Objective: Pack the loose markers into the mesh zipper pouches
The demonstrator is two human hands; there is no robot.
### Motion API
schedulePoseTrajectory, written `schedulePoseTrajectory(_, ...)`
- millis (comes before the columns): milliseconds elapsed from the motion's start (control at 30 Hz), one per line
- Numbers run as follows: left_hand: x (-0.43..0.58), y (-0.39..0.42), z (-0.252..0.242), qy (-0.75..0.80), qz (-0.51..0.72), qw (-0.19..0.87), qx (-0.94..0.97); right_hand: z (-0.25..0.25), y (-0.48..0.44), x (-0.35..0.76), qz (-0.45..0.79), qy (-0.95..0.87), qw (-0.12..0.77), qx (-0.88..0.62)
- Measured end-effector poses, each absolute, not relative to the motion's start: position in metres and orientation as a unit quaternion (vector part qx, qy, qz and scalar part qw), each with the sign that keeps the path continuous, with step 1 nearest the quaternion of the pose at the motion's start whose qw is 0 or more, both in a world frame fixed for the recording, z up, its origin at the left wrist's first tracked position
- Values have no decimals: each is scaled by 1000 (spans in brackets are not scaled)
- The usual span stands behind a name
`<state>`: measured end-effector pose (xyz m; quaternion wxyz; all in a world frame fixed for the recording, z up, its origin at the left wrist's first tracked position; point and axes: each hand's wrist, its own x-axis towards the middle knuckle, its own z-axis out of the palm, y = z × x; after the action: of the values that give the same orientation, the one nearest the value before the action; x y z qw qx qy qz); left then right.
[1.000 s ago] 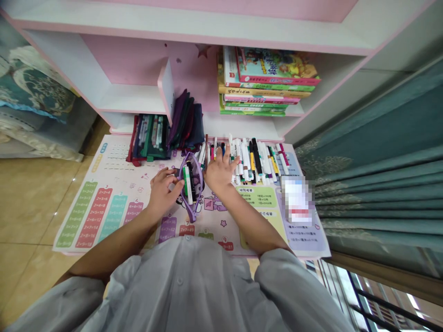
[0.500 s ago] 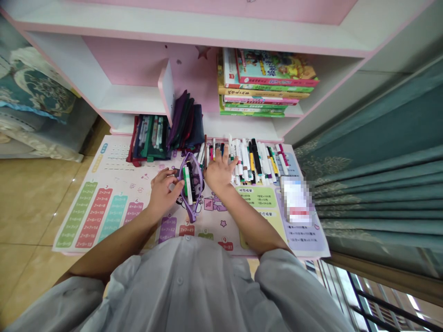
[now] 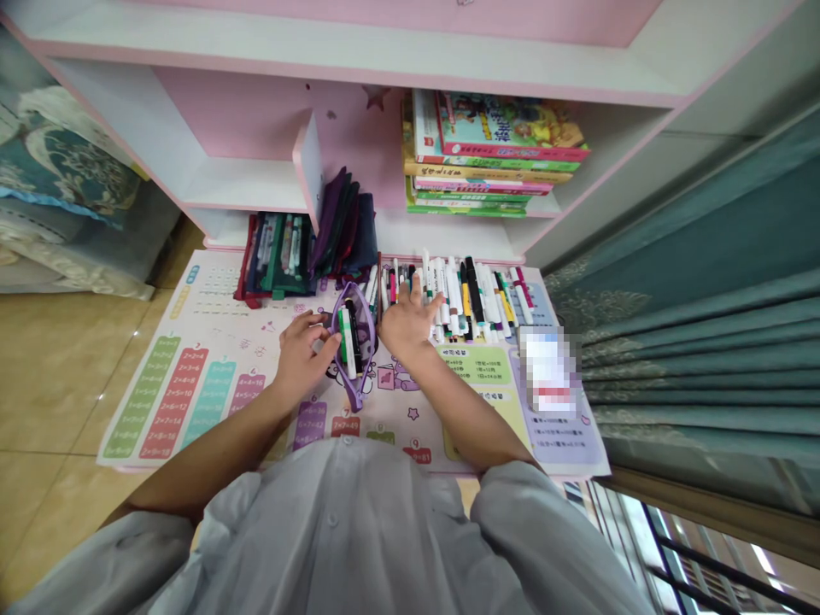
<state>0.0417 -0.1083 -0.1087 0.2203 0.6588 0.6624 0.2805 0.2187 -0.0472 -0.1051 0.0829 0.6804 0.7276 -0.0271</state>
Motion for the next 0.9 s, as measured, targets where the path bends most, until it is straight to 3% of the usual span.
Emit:
schedulePoseTrajectory(200,41,-108,-106,665,274,222,659,-101,-51,218,-31,733,49,678)
schedulePoseTrajectory(533,41,-109,-107,666,275,214,659,-50,-85,226,-68,769,-91,629)
schedulePoseTrajectory(667,40,-109,-110,660,287,207,663,-49,-104,210,-134,807,-58,573)
schedulePoseTrajectory(900,40,-109,-111,661,283,202,665,-67,-106,192,-139,811,-11,567)
